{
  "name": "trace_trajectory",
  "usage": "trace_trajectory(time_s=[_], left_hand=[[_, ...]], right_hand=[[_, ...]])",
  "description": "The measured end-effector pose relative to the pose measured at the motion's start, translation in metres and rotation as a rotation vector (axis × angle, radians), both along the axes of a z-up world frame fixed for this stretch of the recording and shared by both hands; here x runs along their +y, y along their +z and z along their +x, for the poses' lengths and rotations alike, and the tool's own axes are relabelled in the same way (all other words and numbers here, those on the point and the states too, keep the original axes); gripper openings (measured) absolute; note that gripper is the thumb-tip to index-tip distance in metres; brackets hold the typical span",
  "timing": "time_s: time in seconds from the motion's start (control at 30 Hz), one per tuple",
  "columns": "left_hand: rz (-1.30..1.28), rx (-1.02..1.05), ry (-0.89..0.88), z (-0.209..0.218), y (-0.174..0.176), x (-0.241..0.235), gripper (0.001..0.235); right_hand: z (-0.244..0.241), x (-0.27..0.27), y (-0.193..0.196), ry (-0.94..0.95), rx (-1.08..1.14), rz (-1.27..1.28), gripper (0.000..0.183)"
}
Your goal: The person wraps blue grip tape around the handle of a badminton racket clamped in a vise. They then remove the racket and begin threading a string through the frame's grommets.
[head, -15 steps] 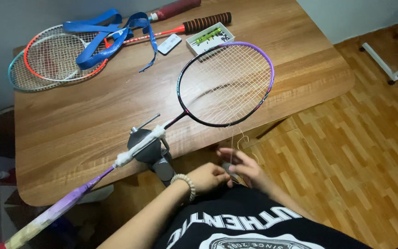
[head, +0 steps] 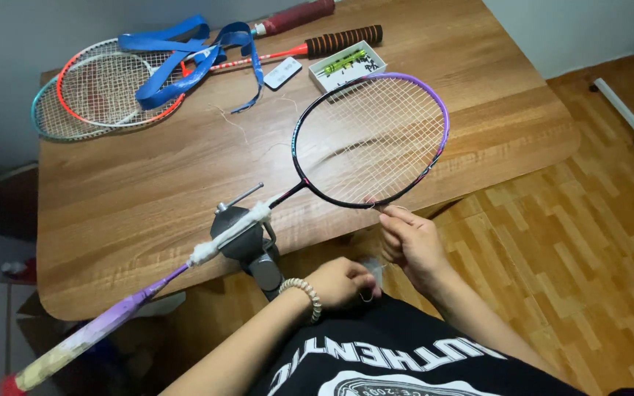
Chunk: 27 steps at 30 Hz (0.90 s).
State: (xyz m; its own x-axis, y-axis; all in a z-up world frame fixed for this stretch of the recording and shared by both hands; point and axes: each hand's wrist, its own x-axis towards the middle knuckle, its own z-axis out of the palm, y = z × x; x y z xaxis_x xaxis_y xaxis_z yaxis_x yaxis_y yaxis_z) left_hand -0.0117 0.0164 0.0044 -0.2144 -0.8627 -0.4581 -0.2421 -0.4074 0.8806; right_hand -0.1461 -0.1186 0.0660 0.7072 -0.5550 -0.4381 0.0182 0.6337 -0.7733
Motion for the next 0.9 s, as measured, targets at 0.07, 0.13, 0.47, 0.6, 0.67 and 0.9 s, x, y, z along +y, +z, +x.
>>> trace_trajectory(time_s=[0.07, 0.13, 0.47, 0.6, 0.67, 0.9], left_hand=[[-0.088, -0.177, 0.207, 0.002, 0.003, -0.004, 0.034], [-0.058, -0.197, 0.332, 0.009, 0.035, -0.016, 0.036], [0.092, 0.66, 0.517, 0.004, 0.044, -0.029, 0.035], [0.022, 0.56, 0.342, -0.006, -0.012, -0.02, 0.034], [-0.004, 0.226, 0.139, -0.002, -0.008, -0.017, 0.035], [0.108, -0.354, -0.448, -0.008, -0.037, 0.022, 0.023]], right_hand=[[0.004, 0.0, 0.006, -0.033, 0.147, -0.089, 0.012], [-0.005, -0.004, 0.0, -0.016, 0.175, -0.118, 0.017], [-0.066, 0.001, -0.104, 0.401, 0.197, -0.585, 0.02], [-0.045, 0.005, -0.052, 0.427, 0.246, -0.35, 0.025], [-0.032, 0.007, -0.016, 0.42, -0.076, -0.138, 0.045], [-0.004, -0.003, 0.036, 0.068, 0.143, 0.054, 0.042]])
